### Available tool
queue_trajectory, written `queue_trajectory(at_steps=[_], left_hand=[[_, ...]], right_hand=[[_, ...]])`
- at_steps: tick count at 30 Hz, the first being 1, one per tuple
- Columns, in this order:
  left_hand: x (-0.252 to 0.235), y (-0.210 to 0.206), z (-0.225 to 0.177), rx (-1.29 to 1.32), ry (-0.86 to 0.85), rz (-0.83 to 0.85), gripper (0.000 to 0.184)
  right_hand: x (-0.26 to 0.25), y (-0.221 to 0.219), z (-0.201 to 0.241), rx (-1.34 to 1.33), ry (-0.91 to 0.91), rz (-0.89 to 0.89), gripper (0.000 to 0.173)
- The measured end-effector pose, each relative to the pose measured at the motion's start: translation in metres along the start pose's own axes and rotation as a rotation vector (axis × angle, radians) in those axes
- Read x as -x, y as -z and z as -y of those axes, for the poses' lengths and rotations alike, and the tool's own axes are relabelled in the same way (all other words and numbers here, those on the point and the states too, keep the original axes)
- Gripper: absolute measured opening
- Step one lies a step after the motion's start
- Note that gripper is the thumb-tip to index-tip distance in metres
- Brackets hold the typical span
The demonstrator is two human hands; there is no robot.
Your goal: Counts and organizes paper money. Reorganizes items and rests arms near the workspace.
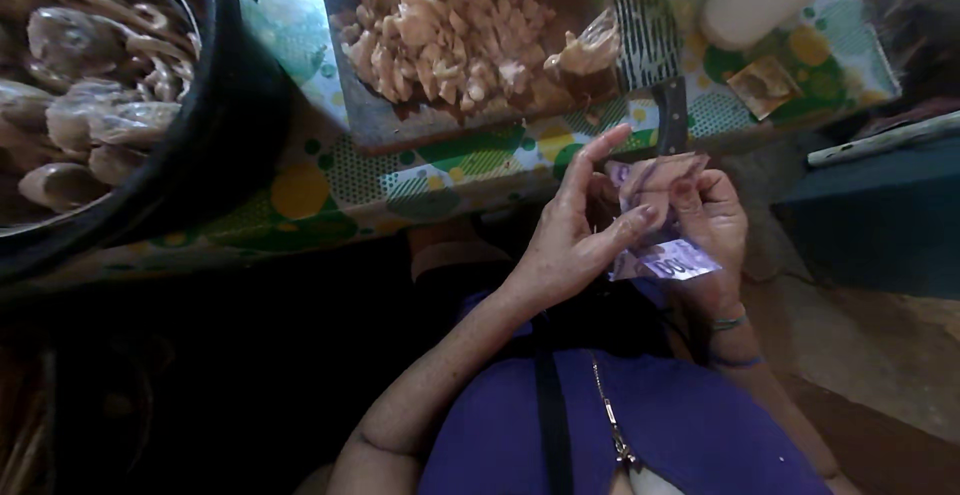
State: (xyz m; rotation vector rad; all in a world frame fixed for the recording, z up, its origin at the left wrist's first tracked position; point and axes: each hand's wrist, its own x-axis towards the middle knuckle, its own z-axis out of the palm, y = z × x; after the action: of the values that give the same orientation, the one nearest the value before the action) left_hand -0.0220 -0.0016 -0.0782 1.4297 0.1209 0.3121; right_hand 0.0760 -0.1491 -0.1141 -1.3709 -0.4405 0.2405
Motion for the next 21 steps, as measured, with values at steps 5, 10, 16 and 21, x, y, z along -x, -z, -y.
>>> queue_trajectory(at_steps=[5, 10, 16, 21], left_hand=[[0.003, -0.001, 0.002, -0.063, 0.013, -0.01, 0.078], [-0.001, 0.013, 0.002, -0.177, -0.006, -0.14, 0.054], [-0.006, 0.027, -0.002, -0.183, -0.019, -0.161, 0.04], [-0.008, 0.026, -0.001, -0.156, -0.052, -0.145, 0.034]], right_hand=[[-0.002, -0.002, 0.005, -0.065, 0.01, -0.017, 0.018], [-0.037, 0.043, 0.014, -0.019, 0.005, -0.212, 0.023], [-0.095, 0.09, 0.03, 0.195, 0.049, -0.3, 0.044], [-0.122, 0.09, 0.025, 0.18, 0.029, -0.326, 0.047]])
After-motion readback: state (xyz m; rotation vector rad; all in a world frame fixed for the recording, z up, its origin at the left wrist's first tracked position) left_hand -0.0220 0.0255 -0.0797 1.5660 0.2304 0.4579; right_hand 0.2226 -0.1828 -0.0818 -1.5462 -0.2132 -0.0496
